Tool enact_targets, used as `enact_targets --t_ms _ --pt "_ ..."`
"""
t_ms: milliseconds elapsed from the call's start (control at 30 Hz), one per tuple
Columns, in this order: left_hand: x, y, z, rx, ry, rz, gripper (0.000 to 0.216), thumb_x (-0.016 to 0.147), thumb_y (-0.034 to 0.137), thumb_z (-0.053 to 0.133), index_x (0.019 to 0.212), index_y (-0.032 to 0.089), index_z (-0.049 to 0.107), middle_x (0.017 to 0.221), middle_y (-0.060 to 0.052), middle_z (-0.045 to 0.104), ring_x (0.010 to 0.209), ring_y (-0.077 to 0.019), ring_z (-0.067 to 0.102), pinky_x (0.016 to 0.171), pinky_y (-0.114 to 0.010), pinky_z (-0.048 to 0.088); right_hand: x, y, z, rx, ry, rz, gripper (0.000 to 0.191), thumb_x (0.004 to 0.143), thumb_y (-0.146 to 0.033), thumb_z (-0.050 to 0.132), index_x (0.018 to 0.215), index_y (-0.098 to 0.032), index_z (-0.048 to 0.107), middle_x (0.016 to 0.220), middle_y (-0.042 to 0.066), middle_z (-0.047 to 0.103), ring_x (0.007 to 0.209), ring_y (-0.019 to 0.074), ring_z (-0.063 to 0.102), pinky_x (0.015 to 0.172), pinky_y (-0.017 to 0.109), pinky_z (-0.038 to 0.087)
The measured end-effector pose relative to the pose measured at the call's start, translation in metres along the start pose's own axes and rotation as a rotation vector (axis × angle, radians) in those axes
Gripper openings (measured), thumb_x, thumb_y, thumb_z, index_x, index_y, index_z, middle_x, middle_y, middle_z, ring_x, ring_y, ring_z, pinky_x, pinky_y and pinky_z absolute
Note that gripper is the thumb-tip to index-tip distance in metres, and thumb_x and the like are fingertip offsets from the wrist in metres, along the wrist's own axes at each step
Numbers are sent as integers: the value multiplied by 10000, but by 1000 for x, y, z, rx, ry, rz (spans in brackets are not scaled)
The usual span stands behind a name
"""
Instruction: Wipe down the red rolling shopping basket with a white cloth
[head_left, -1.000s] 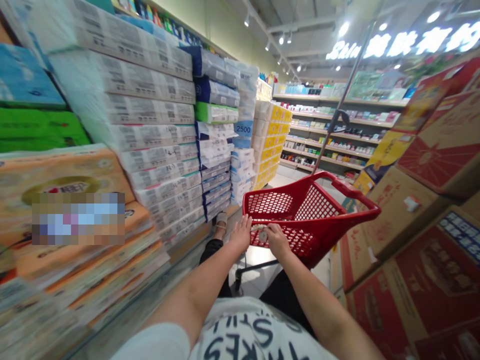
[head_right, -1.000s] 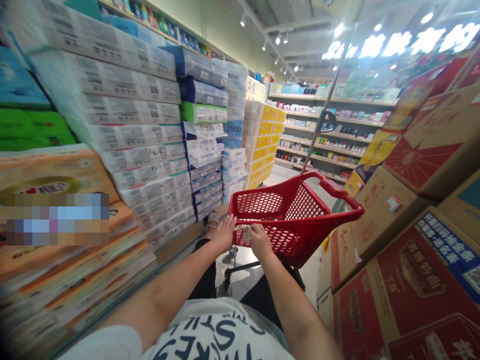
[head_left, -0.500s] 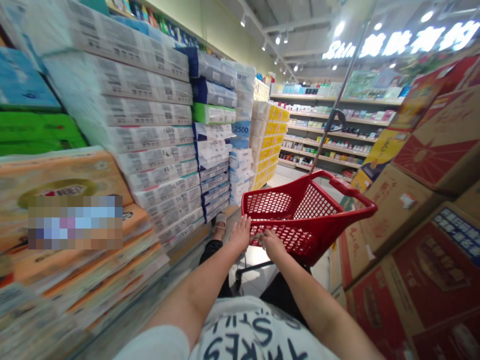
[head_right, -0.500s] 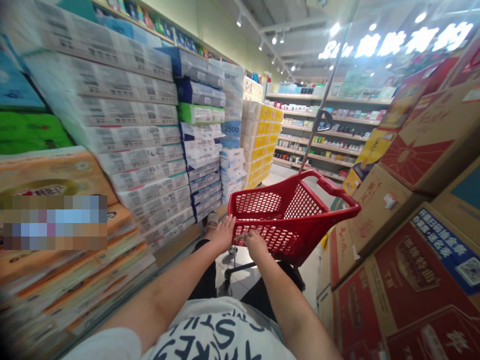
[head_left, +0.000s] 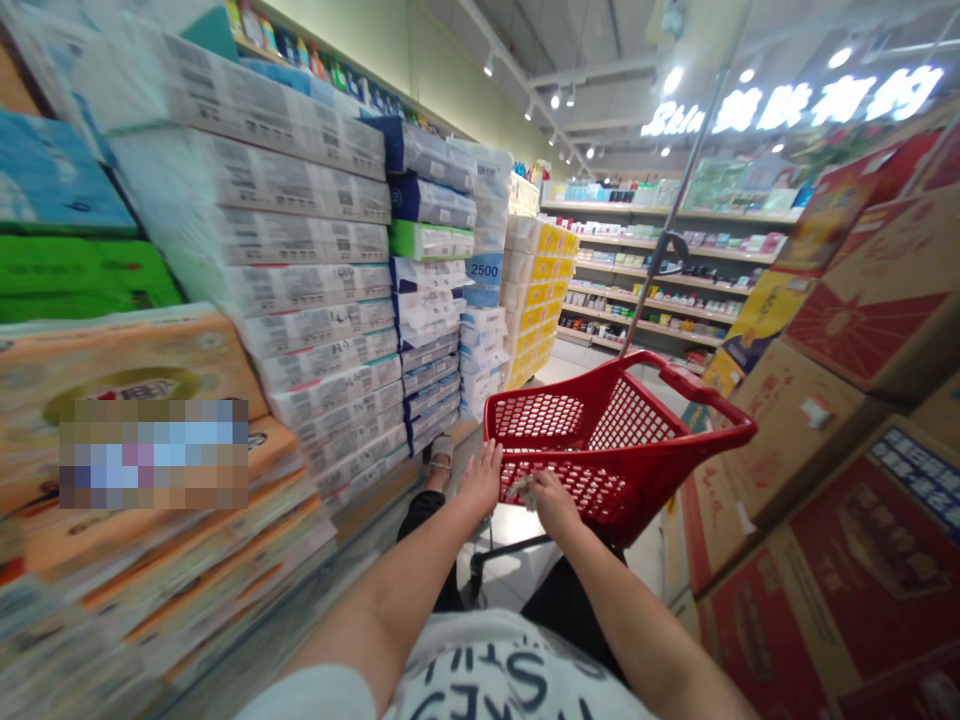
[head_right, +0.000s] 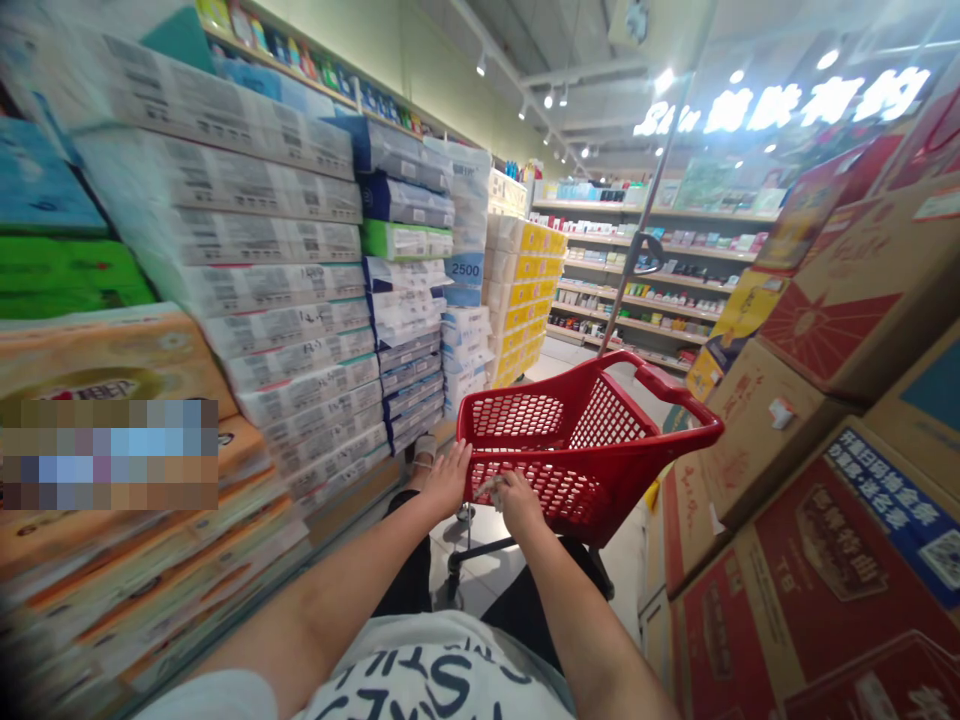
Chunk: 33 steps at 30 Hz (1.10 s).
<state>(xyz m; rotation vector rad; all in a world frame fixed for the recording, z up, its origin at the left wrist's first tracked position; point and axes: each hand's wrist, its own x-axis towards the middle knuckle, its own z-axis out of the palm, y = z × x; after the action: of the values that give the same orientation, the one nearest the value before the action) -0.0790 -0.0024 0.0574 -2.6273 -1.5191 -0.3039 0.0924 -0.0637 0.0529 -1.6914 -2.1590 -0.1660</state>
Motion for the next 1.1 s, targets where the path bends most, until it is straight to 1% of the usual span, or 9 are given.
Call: enact_targets --t_ms 67,133,300,467,600,667,833,1000,1100 --pt "1 0 0 3 10 4 694 830 38 357 1500 131 199 1551 -165 214 1431 -277 215 1105 -476 315 3 -1 -5 8 99 -34 245 861 -119 527 1031 -195 687 1105 83 609 1055 205 515 905 281 435" --pt "1 0 0 7 14 4 690 835 36 347 1501 125 190 1549 -171 216 1430 -279 220 1103 -479 315 6 -1 -10 17 138 -50 299 857 -85 495 1072 -198 670 1130 82 600 1064 198 506 932 284 425" --pt "1 0 -3 11 -12 6 711 824 54 383 1502 114 176 1556 -176 190 1436 -286 196 1111 -475 297 5 5 -8 10 -7 24 242 851 -103 508 923 -215 710 1059 74 622 1026 208 527 832 274 466" --pt "2 1 -6 11 -37 -6 702 821 38 363 1497 114 191 1560 -170 184 1437 -276 195 1114 -464 291 2 11 -9 3 75 9 304 849 -86 494 1049 -218 682 1153 72 594 1091 197 504 899 279 458" --pt "2 2 -7 1 -47 -17 688 821 44 358 1489 76 198 1562 -177 165 1442 -275 175 1122 -467 279 -1 13 -9 7 -1 24 196 834 -126 559 910 -214 717 1024 67 631 994 205 546 813 271 488" --pt "1 2 -8 5 -46 -17 682 819 36 344 1486 74 206 1563 -172 166 1443 -268 176 1124 -459 279 -2 13 -10 9 -6 27 185 849 -140 553 903 -203 718 1004 75 631 974 212 549 811 287 491" --pt "1 3 -10 18 -55 -18 703 801 22 349 1487 85 207 1565 -163 169 1442 -259 181 1123 -444 281 3 7 -21 21 135 -100 276 880 -98 485 1049 -203 677 1137 99 591 1080 222 495 959 340 428" --pt "1 3 -8 8 -60 -25 696 810 33 358 1486 65 197 1565 -172 158 1443 -267 173 1123 -457 282 3 9 -16 -21 -26 -21 239 884 -109 488 913 -209 704 1028 81 614 1017 218 510 850 303 461" --pt "1 2 -4 13 -35 -28 665 833 20 315 1486 99 222 1562 -157 185 1439 -260 194 1112 -458 300 5 11 -16 -21 29 -37 233 890 -118 484 944 -203 694 1035 81 608 1011 212 507 879 300 450"
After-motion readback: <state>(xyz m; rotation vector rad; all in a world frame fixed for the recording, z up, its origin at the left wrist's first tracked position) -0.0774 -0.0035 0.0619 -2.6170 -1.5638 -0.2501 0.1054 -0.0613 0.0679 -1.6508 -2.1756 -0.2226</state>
